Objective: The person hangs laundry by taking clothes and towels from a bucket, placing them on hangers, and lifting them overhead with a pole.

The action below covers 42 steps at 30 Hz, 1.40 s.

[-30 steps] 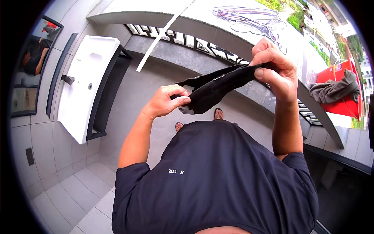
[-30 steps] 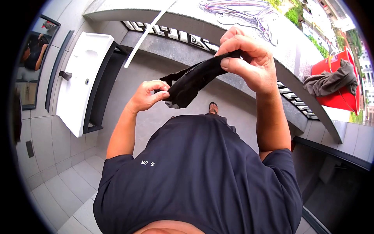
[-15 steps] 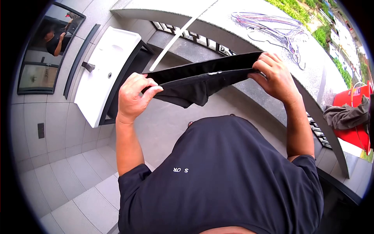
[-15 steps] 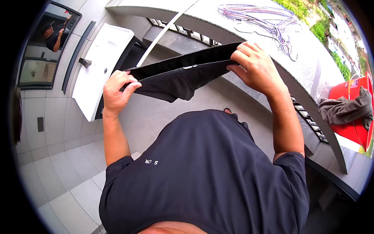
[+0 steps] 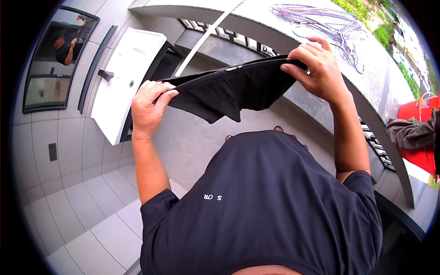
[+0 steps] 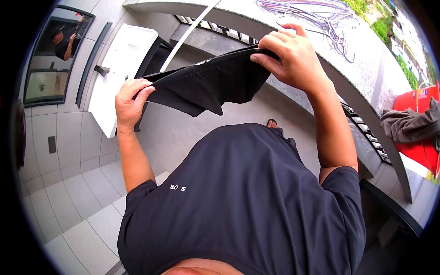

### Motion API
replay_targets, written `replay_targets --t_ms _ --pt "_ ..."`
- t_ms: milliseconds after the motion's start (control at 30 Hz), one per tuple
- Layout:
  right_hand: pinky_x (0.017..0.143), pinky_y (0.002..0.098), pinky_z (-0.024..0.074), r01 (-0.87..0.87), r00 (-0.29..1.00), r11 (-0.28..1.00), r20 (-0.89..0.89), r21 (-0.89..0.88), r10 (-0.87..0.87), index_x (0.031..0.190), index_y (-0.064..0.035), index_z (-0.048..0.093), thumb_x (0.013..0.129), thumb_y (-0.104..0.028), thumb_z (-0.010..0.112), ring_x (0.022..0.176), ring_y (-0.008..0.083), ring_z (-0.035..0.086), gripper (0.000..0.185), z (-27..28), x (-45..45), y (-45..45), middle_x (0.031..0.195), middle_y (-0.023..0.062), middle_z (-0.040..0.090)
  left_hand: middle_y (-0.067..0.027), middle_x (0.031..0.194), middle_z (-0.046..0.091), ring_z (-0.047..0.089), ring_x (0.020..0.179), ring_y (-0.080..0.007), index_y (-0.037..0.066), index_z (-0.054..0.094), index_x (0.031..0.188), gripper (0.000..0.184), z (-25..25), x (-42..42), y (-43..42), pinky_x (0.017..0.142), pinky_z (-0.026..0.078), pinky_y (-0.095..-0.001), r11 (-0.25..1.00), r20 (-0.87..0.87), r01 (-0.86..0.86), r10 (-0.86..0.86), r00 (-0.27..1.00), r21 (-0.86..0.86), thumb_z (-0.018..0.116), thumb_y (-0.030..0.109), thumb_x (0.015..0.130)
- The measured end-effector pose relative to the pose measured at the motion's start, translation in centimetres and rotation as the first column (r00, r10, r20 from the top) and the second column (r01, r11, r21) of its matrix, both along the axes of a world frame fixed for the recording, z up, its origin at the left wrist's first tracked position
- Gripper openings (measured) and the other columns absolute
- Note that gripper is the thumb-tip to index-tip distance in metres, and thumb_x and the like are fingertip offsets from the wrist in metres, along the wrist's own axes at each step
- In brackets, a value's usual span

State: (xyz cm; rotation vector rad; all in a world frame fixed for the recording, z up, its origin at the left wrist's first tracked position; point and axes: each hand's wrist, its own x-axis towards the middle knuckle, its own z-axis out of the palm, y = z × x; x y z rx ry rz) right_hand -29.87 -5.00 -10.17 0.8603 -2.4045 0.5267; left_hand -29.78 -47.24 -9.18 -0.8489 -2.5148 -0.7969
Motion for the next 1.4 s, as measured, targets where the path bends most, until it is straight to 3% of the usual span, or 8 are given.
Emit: replay_targets --t_ms 233,433,667,800,900,1067,1267,1400 --pt "0.078 0.0428 0.0509 0.191 0.961 0.957 0.156 0.217 -0.227 0.074 -0.0080 0.062 0.100 -0.041 0.063 0.068 0.0311 0.065 0.042 -1.7 0.5 0.8 0.070 0.0093 0.066 -0.0044 0.081 0.069 0.065 0.089 -0.0246 0.006 0.071 0.083 0.014 1.0 0.3 -0.2 0.107 0.045 -0.0453 0.994 -0.079 0.091 -0.095 0.992 -0.056 0.084 0.008 0.078" --pt "0.073 0.0444 0.0568 0.270 0.868 0.862 0.279 0.430 -0.411 0.097 -0.0022 0.066 0.089 -0.046 0.074 0.086 0.0345 0.073 0.045 -7.5 4.6 1.1 0.100 0.0147 0.073 0.0000 0.074 0.064 0.058 0.068 -0.0205 0.010 0.070 0.075 0.018 0.1 4.6 2.8 0.067 0.045 -0.0337 0.941 0.083 0.249 -0.236 0.968 -0.228 0.086 0.017 0.073" --pt "0.073 0.0448 0.0590 0.105 0.628 0.697 0.497 0.709 -0.600 0.091 -0.0061 0.068 0.090 -0.030 0.073 0.082 0.0347 0.074 0.024 -13.1 8.5 0.7 0.087 0.0153 0.075 -0.0002 0.056 0.053 0.051 0.051 -0.0200 0.012 0.068 0.072 0.028 -4.9 8.8 4.0 0.055 0.041 -0.0322 0.938 0.104 0.145 -0.119 0.988 -0.314 0.086 0.031 0.077" --pt "0.067 0.0381 0.0591 0.626 0.716 0.767 0.490 -0.137 -0.497 0.107 -0.0038 0.067 0.096 -0.014 0.067 0.070 0.0298 0.072 0.016 -12.3 8.1 1.1 0.092 0.0147 0.075 -0.0016 0.052 0.051 0.050 0.048 -0.0204 0.011 0.072 0.081 0.022 -6.0 9.6 5.3 0.053 0.040 -0.0314 0.950 0.112 0.026 0.010 0.994 -0.312 0.086 0.029 0.080" --pt "0.067 0.0257 0.0579 0.638 0.746 0.173 0.658 -0.750 0.104 0.109 0.0036 0.066 0.104 -0.007 0.061 0.072 0.0144 0.070 0.013 -10.4 7.8 1.7 0.094 0.0086 0.073 -0.0010 0.055 0.054 0.053 0.051 -0.0199 0.013 0.075 0.089 0.020 -5.6 10.0 5.4 0.059 0.047 -0.0329 0.927 0.151 -0.034 0.097 0.984 -0.374 0.085 0.027 0.080" --pt "0.065 0.0229 0.0463 0.560 0.793 -0.033 0.525 -0.827 0.310 0.114 -0.0018 0.064 0.104 -0.013 0.065 0.069 0.0078 0.056 0.015 -10.1 10.1 1.4 0.092 0.0020 0.066 0.0008 0.060 0.048 0.050 0.056 -0.0193 0.013 0.077 0.094 0.019 -6.0 10.1 5.4 0.099 0.052 -0.0451 0.896 -0.033 -0.123 0.120 0.992 -0.427 0.083 0.014 0.076" --pt "0.062 0.0220 0.0484 0.503 0.863 0.707 0.345 -0.497 -0.370 0.106 -0.0003 0.066 0.093 0.000 0.070 0.068 0.0085 0.060 0.013 -11.8 13.8 2.4 0.090 0.0030 0.066 0.0019 0.066 0.046 0.047 0.060 -0.0159 0.010 0.081 0.100 0.034 -6.0 12.1 4.3 0.117 0.039 -0.0577 0.956 -0.137 -0.236 0.214 0.967 -0.177 0.081 0.002 0.067" --pt "0.054 0.0296 0.0494 0.492 0.847 0.862 0.293 -0.121 -0.443 0.102 -0.0032 0.066 0.081 0.006 0.071 0.059 0.0176 0.060 0.023 -11.4 15.2 3.0 0.082 0.0079 0.063 -0.0010 0.081 0.065 0.059 0.072 -0.0175 0.007 0.079 0.103 0.034 -6.0 13.4 3.8 0.118 0.034 -0.0576 0.957 -0.058 -0.288 0.290 0.955 0.044 0.083 -0.001 0.071"
